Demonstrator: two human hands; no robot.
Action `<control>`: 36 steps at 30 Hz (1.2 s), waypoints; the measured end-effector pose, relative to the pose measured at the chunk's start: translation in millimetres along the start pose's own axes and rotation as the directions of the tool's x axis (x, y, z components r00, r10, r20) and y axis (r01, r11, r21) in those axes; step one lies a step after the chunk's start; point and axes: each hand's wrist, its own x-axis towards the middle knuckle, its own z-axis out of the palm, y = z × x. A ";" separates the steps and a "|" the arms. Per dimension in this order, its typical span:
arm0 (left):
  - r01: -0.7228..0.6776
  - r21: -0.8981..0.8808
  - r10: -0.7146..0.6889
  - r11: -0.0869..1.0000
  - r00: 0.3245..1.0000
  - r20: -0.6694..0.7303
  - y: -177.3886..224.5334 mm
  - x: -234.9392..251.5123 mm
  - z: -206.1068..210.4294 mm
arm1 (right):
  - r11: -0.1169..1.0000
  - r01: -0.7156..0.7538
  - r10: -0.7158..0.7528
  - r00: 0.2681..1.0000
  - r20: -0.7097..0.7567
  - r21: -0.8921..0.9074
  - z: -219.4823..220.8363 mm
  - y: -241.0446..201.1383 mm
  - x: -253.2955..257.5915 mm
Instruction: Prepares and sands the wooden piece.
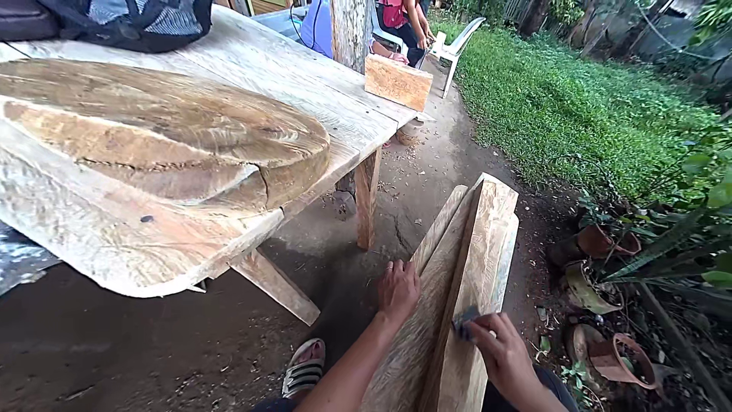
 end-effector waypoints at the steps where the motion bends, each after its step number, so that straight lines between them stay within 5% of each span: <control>1: -0.002 0.000 0.002 1.000 1.000 -0.006 -0.4 -0.3 0.3 | 1.000 0.030 -0.030 1.000 -0.009 -0.007 1.8 0.5 -6.8; 4: 0.002 0.008 -0.002 1.000 1.000 0.004 -1.0 -2.1 -0.1 | 0.999 0.046 -0.046 0.999 -0.021 -0.001 8.1 17.9 4.8; 13: 0.038 0.026 -0.040 0.999 0.996 0.082 2.2 1.0 -7.1 | 0.917 -0.357 0.370 0.928 0.048 -0.179 13.4 137.2 143.2; 18: 0.028 0.039 -0.031 0.999 0.997 0.073 0.9 4.2 -4.2 | 0.844 -0.491 0.520 0.848 0.102 -0.218 17.2 128.4 150.9; 22: 0.031 -0.011 -0.029 0.999 0.995 0.095 3.6 5.7 -9.2 | 0.926 -0.371 0.373 0.928 0.007 -0.073 17.8 87.4 97.9; 29: 0.012 -0.006 -0.012 1.000 0.999 0.038 2.7 3.2 -8.7 | 0.949 -0.260 0.268 0.963 -0.023 0.179 2.1 14.1 26.1; 33: 0.020 0.001 -0.020 1.000 1.000 -0.003 6.7 -1.7 -15.7 | 0.759 -0.351 0.393 0.918 0.044 0.549 -3.6 28.1 37.2; 36: -0.016 -0.016 0.015 1.000 0.999 -0.048 9.3 -11.9 -19.2 | 0.482 -0.428 0.637 0.770 0.029 0.764 5.1 53.9 66.4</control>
